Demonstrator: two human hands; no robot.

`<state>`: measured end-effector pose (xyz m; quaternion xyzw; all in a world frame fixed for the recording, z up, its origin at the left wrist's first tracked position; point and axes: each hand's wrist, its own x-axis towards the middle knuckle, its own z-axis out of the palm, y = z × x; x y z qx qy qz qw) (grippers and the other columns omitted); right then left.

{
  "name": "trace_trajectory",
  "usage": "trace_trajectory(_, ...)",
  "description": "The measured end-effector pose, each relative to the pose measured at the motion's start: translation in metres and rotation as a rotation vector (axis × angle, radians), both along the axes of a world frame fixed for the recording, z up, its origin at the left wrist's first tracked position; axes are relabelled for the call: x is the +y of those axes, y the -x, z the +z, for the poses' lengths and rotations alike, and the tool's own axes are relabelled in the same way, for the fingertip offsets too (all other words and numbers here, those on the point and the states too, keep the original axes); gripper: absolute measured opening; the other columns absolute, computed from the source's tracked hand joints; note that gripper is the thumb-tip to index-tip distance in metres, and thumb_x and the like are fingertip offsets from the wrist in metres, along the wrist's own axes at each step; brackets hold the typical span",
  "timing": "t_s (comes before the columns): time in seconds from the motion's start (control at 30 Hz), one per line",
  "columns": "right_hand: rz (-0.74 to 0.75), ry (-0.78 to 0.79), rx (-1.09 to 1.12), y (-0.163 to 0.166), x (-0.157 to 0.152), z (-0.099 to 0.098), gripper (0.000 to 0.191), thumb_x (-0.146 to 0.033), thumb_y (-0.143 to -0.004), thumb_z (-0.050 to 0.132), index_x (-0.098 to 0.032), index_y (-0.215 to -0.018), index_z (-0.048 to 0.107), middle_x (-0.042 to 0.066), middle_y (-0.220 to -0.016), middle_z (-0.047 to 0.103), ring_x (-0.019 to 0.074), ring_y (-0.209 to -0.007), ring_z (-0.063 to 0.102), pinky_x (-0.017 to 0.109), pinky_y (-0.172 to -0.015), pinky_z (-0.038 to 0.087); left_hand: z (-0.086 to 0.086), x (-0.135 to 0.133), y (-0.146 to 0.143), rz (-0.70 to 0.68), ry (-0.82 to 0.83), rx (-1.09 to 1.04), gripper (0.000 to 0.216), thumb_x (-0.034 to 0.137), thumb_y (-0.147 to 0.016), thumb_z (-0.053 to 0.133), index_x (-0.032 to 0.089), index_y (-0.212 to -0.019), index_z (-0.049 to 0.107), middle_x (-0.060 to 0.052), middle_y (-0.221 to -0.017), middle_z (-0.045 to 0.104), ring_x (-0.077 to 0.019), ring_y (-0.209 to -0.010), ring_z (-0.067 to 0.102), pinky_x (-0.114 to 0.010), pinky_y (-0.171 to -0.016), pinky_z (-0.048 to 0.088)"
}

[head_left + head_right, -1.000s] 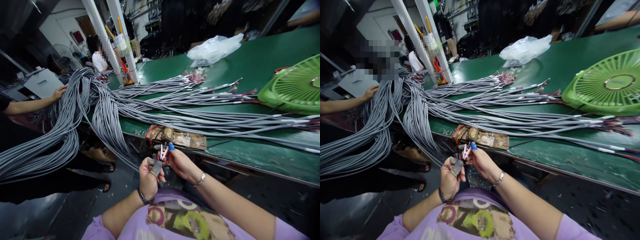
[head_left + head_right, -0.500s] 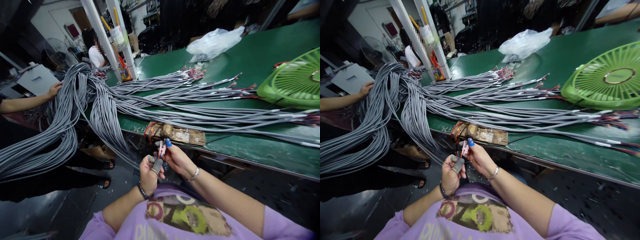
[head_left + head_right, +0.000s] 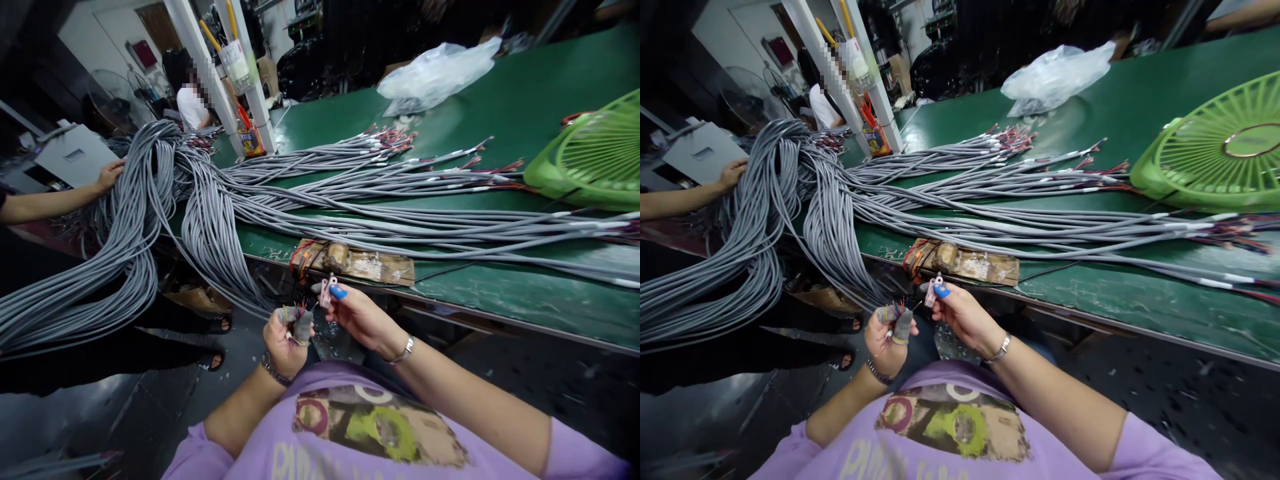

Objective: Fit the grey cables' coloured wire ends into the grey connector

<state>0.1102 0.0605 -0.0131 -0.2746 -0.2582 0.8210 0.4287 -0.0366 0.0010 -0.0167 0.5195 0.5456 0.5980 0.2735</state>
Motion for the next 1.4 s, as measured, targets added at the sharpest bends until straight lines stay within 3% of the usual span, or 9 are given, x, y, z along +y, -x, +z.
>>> trace_trajectory(0.1,-0.032,-0.004,-0.031,0.002,0.0,0.002,0.029,-0.044,-0.07,0.071,-0.016,-0.073,0.063,-0.001,-0.066,0.058,0.0087,-0.057,0.049,0.022,-0.054,0.042,0.004,0.007,0.003,0.084,-0.084,0.237,0.016,0.033,-0.071,0.068,0.018,-0.074,0.063,-0.003,-0.057,0.067,-0.0164,-0.055,0.064,-0.028,-0.06,0.051)
trace_trajectory(0.17,-0.038,0.044,-0.019,0.003,0.002,0.002,0.032,-0.049,-0.07,0.068,-0.017,-0.073,0.064,-0.001,-0.064,0.058,0.0087,-0.056,0.049,0.022,-0.053,0.041,0.006,0.009,0.001,0.107,-0.076,0.288,0.016,0.034,-0.068,0.07,0.02,-0.071,0.065,-0.005,-0.058,0.068,-0.0182,-0.058,0.064,-0.03,-0.063,0.051)
trace_trajectory(0.33,-0.059,0.143,0.038,0.007,0.007,0.002,0.03,-0.045,-0.067,0.073,-0.017,-0.075,0.066,-0.001,-0.065,0.061,0.0098,-0.058,0.053,0.023,-0.056,0.04,0.007,0.009,-0.007,0.132,-0.012,0.243,0.019,0.04,-0.06,0.074,0.023,-0.062,0.067,-0.007,-0.062,0.069,-0.0213,-0.062,0.064,-0.032,-0.067,0.05)
trace_trajectory(0.57,-0.126,0.173,0.078,0.012,0.007,-0.002,0.03,-0.042,-0.061,0.078,-0.017,-0.072,0.065,-0.001,-0.067,0.063,0.0101,-0.061,0.053,0.024,-0.061,0.041,0.0,0.008,-0.01,0.11,0.018,0.205,0.017,0.036,-0.061,0.074,0.023,-0.07,0.067,-0.005,-0.055,0.067,-0.0205,-0.057,0.063,-0.032,-0.065,0.05)
trace_trajectory(0.93,-0.014,0.288,0.148,0.002,0.001,-0.014,0.03,-0.049,-0.075,0.064,-0.019,-0.07,0.06,0.001,-0.068,0.063,0.0108,-0.06,0.054,0.022,-0.054,0.041,-0.006,-0.006,0.001,0.055,0.039,0.205,0.016,0.033,-0.065,0.072,0.022,-0.074,0.065,-0.004,-0.057,0.067,-0.0197,-0.057,0.064,-0.031,-0.063,0.05)
trace_trajectory(1.03,-0.012,0.304,0.14,-0.001,0.001,-0.019,0.029,-0.047,-0.076,0.062,-0.019,-0.069,0.059,0.002,-0.07,0.063,0.0101,-0.059,0.054,0.021,-0.053,0.042,-0.006,-0.012,0.004,0.032,0.042,0.144,0.015,0.033,-0.072,0.067,0.02,-0.078,0.062,-0.002,-0.055,0.066,-0.0165,-0.053,0.063,-0.028,-0.059,0.05)
trace_trajectory(1.27,0.049,0.223,0.052,-0.008,-0.008,-0.027,0.02,-0.037,-0.078,0.062,-0.017,-0.077,0.065,0.005,-0.076,0.065,0.0102,-0.059,0.054,0.022,-0.053,0.044,-0.002,-0.009,-0.002,0.027,0.127,-0.26,0.026,0.04,-0.076,0.064,0.018,-0.076,0.051,0.004,-0.054,0.06,-0.0087,-0.04,0.055,-0.018,-0.042,0.042)
trace_trajectory(1.4,0.12,0.098,-0.04,-0.006,-0.019,-0.018,0.024,-0.038,-0.071,0.07,-0.016,-0.078,0.064,0.003,-0.072,0.064,0.0097,-0.056,0.052,0.022,-0.051,0.042,-0.001,-0.006,-0.004,0.041,0.161,-0.278,0.027,0.04,-0.076,0.064,0.018,-0.074,0.049,0.005,-0.053,0.059,-0.0075,-0.038,0.053,-0.017,-0.041,0.041)
